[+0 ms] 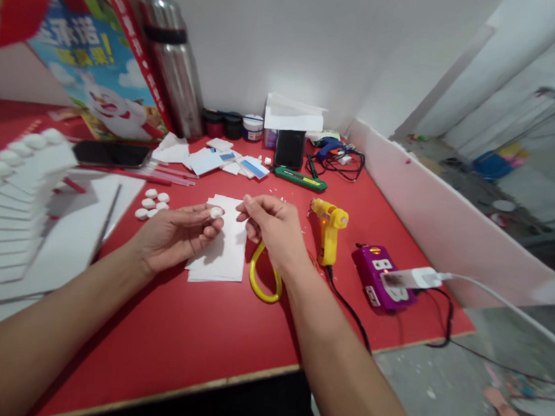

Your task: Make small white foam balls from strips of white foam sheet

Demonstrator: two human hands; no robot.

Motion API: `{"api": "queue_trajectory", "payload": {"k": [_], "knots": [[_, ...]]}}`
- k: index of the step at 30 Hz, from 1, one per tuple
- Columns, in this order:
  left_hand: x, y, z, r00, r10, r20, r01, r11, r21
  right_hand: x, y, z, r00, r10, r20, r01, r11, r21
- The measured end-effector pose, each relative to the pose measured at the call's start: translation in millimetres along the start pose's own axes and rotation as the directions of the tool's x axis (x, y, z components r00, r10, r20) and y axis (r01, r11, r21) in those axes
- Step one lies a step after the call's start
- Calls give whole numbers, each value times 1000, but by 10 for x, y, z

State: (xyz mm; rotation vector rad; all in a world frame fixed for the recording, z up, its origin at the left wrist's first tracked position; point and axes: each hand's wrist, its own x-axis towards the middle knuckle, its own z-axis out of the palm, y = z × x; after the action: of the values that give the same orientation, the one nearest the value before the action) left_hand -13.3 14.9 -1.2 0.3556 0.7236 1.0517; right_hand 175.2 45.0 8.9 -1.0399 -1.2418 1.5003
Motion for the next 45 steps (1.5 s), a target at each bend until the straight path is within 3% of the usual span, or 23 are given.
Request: {"api": "queue_trajectory", "payload": {"k": [2, 3, 4, 6, 8, 9, 11, 13, 16, 19, 24, 26, 30, 32, 39, 45], "knots": [[5, 4, -7, 1000, 4, -9, -4, 1000, -4, -51, -85, -37, 990, -118, -73, 97, 965, -245], [8, 5, -8, 1000, 6, -13, -6, 1000, 0, -99, -147, -51, 980, -180, -81, 132, 902, -411], [10, 6, -8, 1000, 10, -18, -10, 1000, 9, -163, -217, -62, 969, -239, -59, 157, 785, -599], [15, 7, -3, 999, 31, -28, -30, 999, 28, -329, -356, -73, 968, -249, 36, 143, 425, -894], [20, 7, 5, 998, 50, -33, -49, 998, 41, -513, -438, -84, 995, -103, 9, 17, 71, -997], [22, 5, 8, 998, 56, -33, -55, 997, 47, -596, -444, -93, 999, -42, -29, -31, -56, -998], [26, -3, 10, 998, 54, -16, -53, 996, 66, -720, -390, -118, 997, 50, -58, -47, -202, -978], [30, -18, 4, 999, 47, 4, -47, 996, 79, -774, -289, -140, 997, 64, -48, -30, -257, -966], [32, -41, -9, 998, 52, 24, -53, 996, 65, -734, -180, -136, 998, 52, -44, -30, -258, -966], [21, -45, -7, 998, 61, 14, -62, 997, 51, -627, -200, -112, 986, 110, -128, -100, -232, -968], [9, -26, -1, 999, 32, 1, -32, 998, 50, -578, -307, -225, 964, 192, -183, -164, -107, -981], [18, -27, -6, 999, 43, 22, -44, 999, 28, -625, -283, -342, 976, 162, -147, -157, 56, -986], [35, -45, -12, 997, 58, 53, -59, 998, 1, -748, -175, -529, 1000, -3, -29, -22, 596, -803], [34, -52, -12, 998, 52, 39, -52, 999, -7, -794, -168, -528, 1000, -14, -14, 0, 704, -710], [17, -48, -19, 998, 47, 32, -47, 999, 7, -852, -329, -242, 998, 49, 42, 6, 577, -817], [13, -69, 23, 994, 106, 4, -106, 994, -6, -846, -312, -94, 993, 94, 76, 8, 581, -814]]}}
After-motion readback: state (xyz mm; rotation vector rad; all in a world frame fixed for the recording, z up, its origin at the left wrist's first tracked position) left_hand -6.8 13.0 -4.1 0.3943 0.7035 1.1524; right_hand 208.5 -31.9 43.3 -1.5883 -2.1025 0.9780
